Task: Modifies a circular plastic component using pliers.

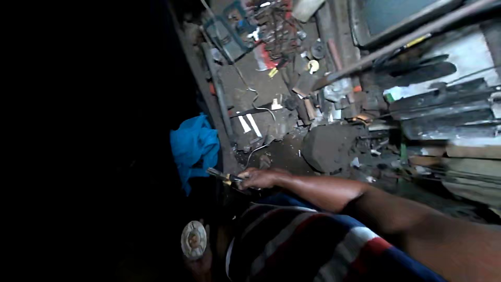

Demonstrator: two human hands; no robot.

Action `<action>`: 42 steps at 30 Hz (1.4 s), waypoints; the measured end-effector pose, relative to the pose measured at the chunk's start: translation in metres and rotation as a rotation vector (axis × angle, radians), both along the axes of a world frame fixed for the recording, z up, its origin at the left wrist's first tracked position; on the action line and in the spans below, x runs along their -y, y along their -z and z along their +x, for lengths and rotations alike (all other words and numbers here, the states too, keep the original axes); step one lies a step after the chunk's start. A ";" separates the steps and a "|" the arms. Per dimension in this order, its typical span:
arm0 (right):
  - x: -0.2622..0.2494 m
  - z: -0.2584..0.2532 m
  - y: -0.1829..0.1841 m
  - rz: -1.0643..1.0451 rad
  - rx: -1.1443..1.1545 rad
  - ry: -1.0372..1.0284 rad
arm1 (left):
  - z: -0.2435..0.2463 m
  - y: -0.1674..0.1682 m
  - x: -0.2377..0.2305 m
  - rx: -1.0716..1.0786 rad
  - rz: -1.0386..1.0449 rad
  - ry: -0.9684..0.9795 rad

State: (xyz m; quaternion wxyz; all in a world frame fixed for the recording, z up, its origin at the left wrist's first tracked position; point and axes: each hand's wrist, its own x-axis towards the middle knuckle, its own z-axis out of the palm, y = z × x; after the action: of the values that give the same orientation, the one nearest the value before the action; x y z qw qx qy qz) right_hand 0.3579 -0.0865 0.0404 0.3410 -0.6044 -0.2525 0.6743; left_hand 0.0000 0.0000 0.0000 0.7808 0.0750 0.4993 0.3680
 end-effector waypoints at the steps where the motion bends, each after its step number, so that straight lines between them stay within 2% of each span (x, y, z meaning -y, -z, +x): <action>1: 0.037 0.027 -0.004 -0.023 0.045 0.018 | 0.035 -0.007 0.011 0.109 -0.030 0.018; 3: 0.107 0.071 -0.006 -0.069 0.109 0.074 | 0.099 -0.020 0.033 0.215 -0.080 0.092; 5: 0.164 0.104 -0.012 -0.132 0.149 0.179 | 0.163 -0.036 0.048 0.225 -0.109 0.209; 8: 0.219 0.135 -0.035 -0.239 0.137 0.439 | 0.251 -0.064 0.059 0.221 -0.070 0.423; 11: 0.250 0.155 -0.051 -0.263 0.141 0.660 | 0.326 -0.090 0.060 0.271 0.017 0.575; 14: 0.266 0.168 -0.072 -0.159 0.189 0.801 | 0.382 -0.112 0.067 0.345 0.061 0.644; 18: 0.283 0.163 -0.106 -0.063 0.405 0.827 | 0.430 -0.133 0.097 0.384 0.032 0.696; 23: 0.302 0.139 -0.152 0.000 0.658 0.737 | 0.454 -0.156 0.129 0.344 -0.040 0.830; 29: 0.307 0.095 -0.195 -0.107 0.787 0.664 | 0.439 -0.176 0.142 0.366 -0.010 1.051; 32: 0.304 0.091 -0.197 -0.173 0.836 0.569 | 0.435 -0.171 0.142 0.412 -0.023 1.077; 36: 0.304 0.093 -0.194 -0.203 0.928 0.431 | 0.427 -0.172 0.149 0.299 -0.021 1.102; 42: 0.324 0.124 -0.177 -0.045 1.180 0.303 | 0.435 -0.176 0.174 0.102 0.212 1.122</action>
State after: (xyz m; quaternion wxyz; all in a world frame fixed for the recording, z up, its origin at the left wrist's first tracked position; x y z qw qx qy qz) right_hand 0.4817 -0.4106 0.2170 0.2229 -0.9123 -0.2958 0.1745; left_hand 0.4351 -0.1736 0.1761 0.8679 0.3886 0.3052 -0.0516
